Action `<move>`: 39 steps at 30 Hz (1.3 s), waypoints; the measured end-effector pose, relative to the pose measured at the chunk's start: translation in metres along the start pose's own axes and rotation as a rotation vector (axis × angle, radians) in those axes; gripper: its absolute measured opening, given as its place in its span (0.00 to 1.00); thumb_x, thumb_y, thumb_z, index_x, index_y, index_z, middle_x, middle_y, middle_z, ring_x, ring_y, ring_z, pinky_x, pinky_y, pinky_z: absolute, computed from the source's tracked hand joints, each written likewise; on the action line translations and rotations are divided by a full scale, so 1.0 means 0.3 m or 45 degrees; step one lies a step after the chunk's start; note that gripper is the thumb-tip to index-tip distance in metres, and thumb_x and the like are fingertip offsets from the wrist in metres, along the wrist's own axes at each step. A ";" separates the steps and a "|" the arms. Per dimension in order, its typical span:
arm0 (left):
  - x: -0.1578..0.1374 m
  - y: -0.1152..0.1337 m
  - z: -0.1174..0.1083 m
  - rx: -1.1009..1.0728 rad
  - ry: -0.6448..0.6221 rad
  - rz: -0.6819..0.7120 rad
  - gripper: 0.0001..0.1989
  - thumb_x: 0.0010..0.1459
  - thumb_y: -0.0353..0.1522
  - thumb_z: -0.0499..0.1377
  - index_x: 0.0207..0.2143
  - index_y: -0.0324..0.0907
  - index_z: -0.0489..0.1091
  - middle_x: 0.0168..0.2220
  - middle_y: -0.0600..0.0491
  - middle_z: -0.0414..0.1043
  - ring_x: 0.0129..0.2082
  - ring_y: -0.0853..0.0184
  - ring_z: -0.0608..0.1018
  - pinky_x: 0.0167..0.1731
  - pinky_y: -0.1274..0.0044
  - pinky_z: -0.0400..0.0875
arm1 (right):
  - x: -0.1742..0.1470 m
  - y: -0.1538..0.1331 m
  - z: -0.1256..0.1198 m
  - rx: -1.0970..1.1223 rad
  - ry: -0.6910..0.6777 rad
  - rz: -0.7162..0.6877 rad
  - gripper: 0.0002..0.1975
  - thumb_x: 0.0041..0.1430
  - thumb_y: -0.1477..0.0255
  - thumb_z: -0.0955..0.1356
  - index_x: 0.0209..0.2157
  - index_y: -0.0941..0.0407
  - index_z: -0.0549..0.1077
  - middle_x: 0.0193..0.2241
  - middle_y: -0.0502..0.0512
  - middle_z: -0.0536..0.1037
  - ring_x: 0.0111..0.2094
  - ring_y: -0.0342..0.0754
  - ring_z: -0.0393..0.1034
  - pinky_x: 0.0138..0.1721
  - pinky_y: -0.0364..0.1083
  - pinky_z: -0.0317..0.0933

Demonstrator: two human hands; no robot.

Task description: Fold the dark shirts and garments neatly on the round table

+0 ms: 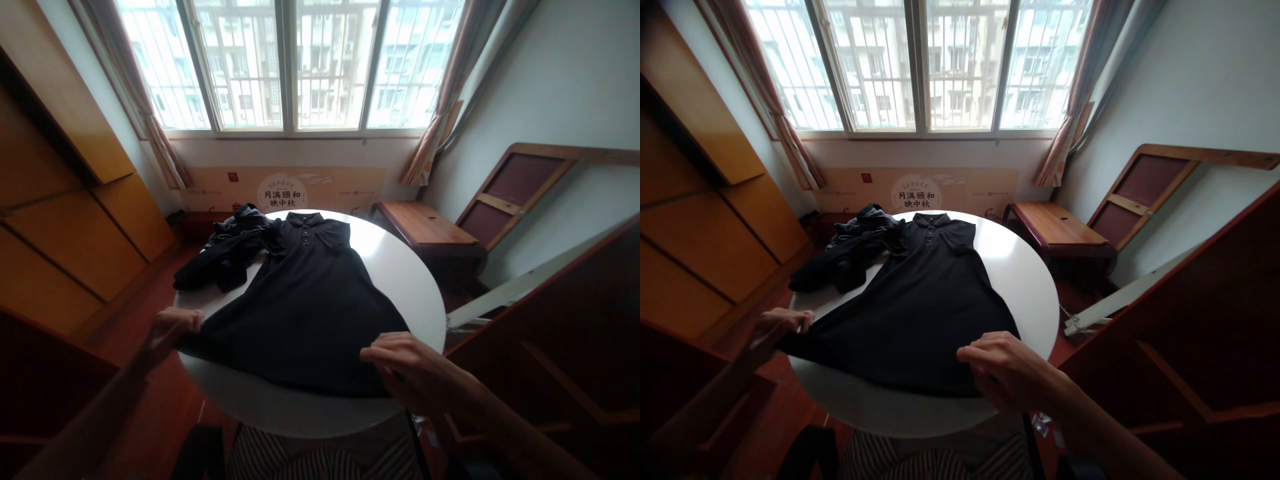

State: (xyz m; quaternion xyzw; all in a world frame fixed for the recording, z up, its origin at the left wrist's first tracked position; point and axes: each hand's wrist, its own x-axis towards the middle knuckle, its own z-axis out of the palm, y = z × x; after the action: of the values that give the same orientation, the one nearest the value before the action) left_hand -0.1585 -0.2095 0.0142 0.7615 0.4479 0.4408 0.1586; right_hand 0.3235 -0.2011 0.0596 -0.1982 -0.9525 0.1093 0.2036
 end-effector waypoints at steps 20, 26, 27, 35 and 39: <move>0.633 0.052 0.556 0.551 -0.607 0.300 0.23 0.68 0.45 0.51 0.55 0.40 0.70 0.55 0.43 0.71 0.55 0.58 0.74 0.57 0.69 0.65 | 0.002 0.410 0.143 -0.362 0.070 0.668 0.21 0.60 0.87 0.58 0.47 0.60 0.75 0.39 0.63 0.74 0.43 0.54 0.69 0.48 0.50 0.67; 0.591 -0.083 0.652 0.671 -0.761 -0.009 0.37 0.66 0.55 0.46 0.69 0.44 0.53 0.71 0.44 0.46 0.70 0.49 0.50 0.65 0.52 0.47 | -0.021 0.408 0.068 -0.242 0.027 0.779 0.13 0.62 0.81 0.61 0.40 0.57 0.75 0.36 0.58 0.77 0.38 0.51 0.73 0.43 0.47 0.66; 0.576 -0.092 0.657 0.683 -0.761 -0.023 0.37 0.66 0.55 0.45 0.69 0.44 0.52 0.72 0.44 0.43 0.71 0.49 0.49 0.66 0.51 0.45 | 0.004 0.417 0.056 -0.235 0.030 0.799 0.11 0.63 0.79 0.62 0.39 0.56 0.76 0.35 0.57 0.77 0.37 0.50 0.73 0.42 0.47 0.66; 0.551 -0.092 0.664 0.726 -0.717 0.012 0.35 0.67 0.53 0.44 0.69 0.45 0.53 0.72 0.46 0.43 0.71 0.51 0.49 0.66 0.52 0.46 | 0.432 0.621 0.096 -0.471 0.077 0.908 0.21 0.61 0.64 0.71 0.51 0.61 0.73 0.50 0.67 0.73 0.52 0.60 0.68 0.53 0.54 0.64; 0.547 -0.097 0.668 0.731 -0.687 0.007 0.35 0.66 0.54 0.44 0.69 0.45 0.54 0.72 0.47 0.45 0.71 0.51 0.49 0.66 0.53 0.48 | 0.533 0.693 0.101 -0.465 0.150 1.030 0.19 0.65 0.65 0.69 0.54 0.58 0.71 0.52 0.61 0.72 0.49 0.54 0.71 0.49 0.56 0.68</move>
State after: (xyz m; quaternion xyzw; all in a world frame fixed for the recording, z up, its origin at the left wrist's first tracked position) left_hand 0.0231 -0.0280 -0.0300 0.8647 0.4930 0.0820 0.0499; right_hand 0.2457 0.0491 0.0276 -0.5934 -0.7888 -0.0014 0.1602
